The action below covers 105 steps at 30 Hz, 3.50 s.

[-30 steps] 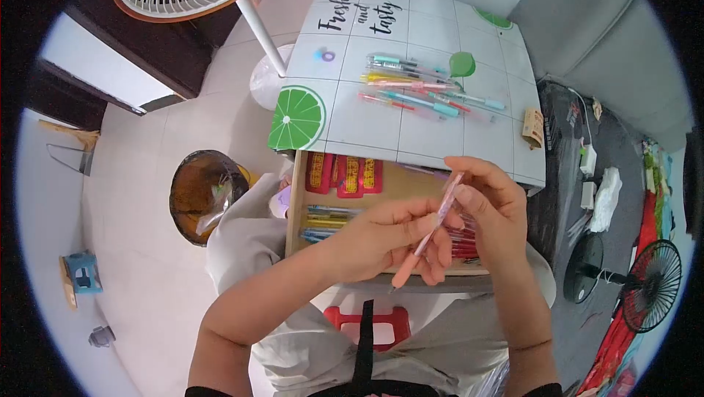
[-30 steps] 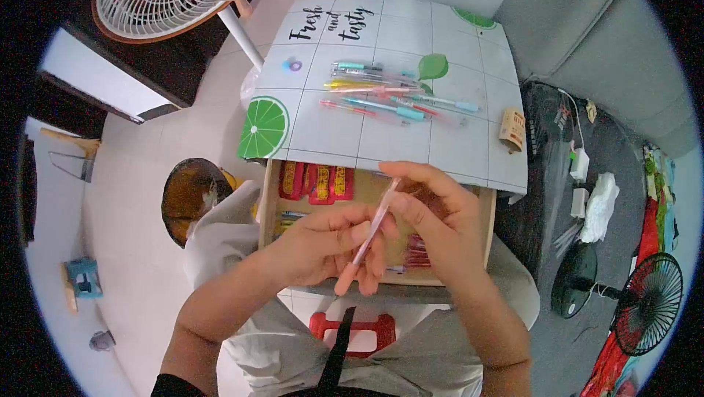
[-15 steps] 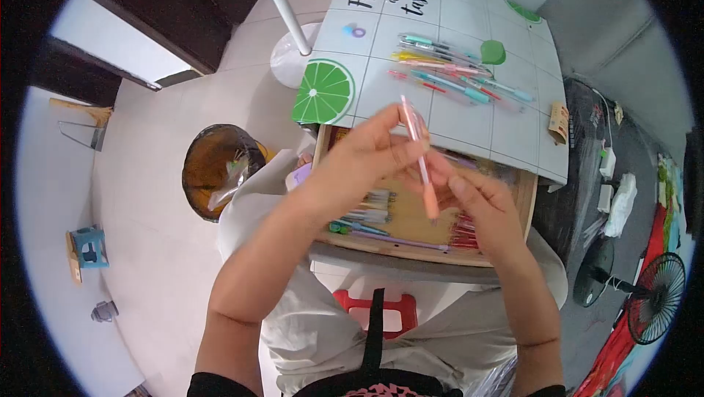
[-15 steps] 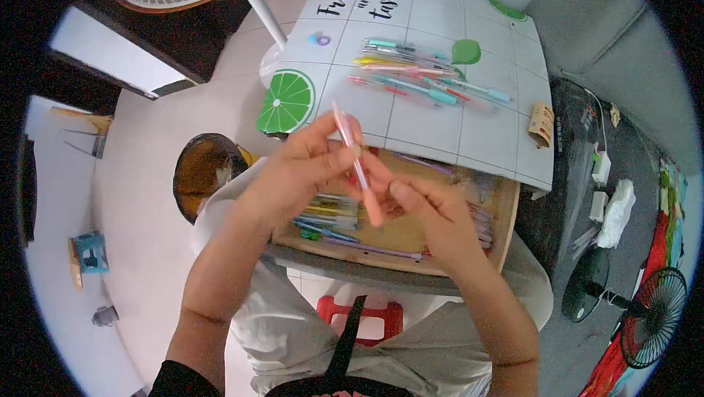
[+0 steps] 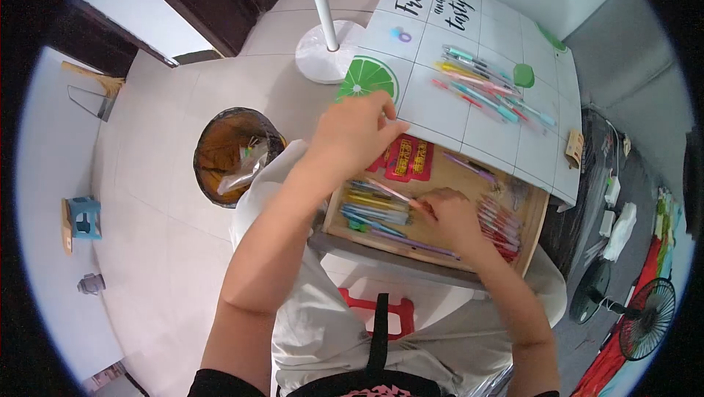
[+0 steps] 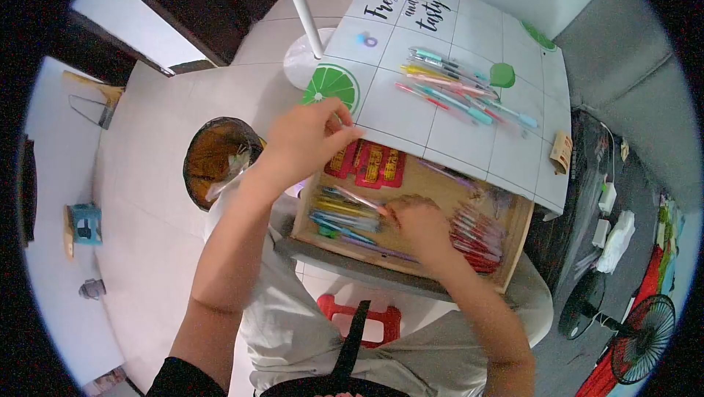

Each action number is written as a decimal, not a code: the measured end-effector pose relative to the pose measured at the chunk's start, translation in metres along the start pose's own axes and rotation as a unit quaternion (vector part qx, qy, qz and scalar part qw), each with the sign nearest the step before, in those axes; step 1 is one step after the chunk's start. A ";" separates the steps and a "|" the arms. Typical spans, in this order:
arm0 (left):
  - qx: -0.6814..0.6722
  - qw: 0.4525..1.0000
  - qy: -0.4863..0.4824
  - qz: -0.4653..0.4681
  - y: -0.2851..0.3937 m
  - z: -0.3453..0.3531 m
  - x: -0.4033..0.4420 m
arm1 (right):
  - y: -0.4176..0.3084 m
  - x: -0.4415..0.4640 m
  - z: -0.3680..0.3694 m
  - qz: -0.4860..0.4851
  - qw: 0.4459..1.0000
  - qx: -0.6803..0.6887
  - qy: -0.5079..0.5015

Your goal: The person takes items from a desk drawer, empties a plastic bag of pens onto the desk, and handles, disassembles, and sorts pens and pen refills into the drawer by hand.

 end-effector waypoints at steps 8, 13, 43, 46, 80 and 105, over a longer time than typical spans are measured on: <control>-0.075 0.997 -0.001 0.025 0.011 0.007 -0.003 | -0.012 0.037 0.017 -0.083 0.969 -0.229 0.028; -0.093 0.995 -0.002 0.035 0.016 0.009 -0.004 | -0.003 0.030 0.030 -0.097 0.975 -0.197 0.015; -0.518 0.836 -0.160 -0.083 0.036 0.036 -0.011 | 0.014 -0.014 -0.109 0.099 0.916 0.336 0.198; -0.554 0.807 -0.188 -0.082 0.039 0.040 -0.017 | 0.001 -0.039 -0.098 0.167 0.782 0.576 0.169; -0.363 0.864 -0.346 -0.039 0.057 0.089 -0.052 | 0.072 -0.120 -0.117 0.198 0.976 -0.083 -0.029; -0.444 0.846 -0.296 0.000 0.049 0.065 -0.040 | 0.029 -0.071 -0.111 0.152 0.985 -0.070 -0.043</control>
Point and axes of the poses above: each hand's wrist, its own x-axis towards the middle knuckle, its own z-axis out of the palm, y = z × x, the point moved 2 cm from there along x, towards the middle knuckle, and after that the axes turned 14 degrees about -z, right-handed, at the moved point
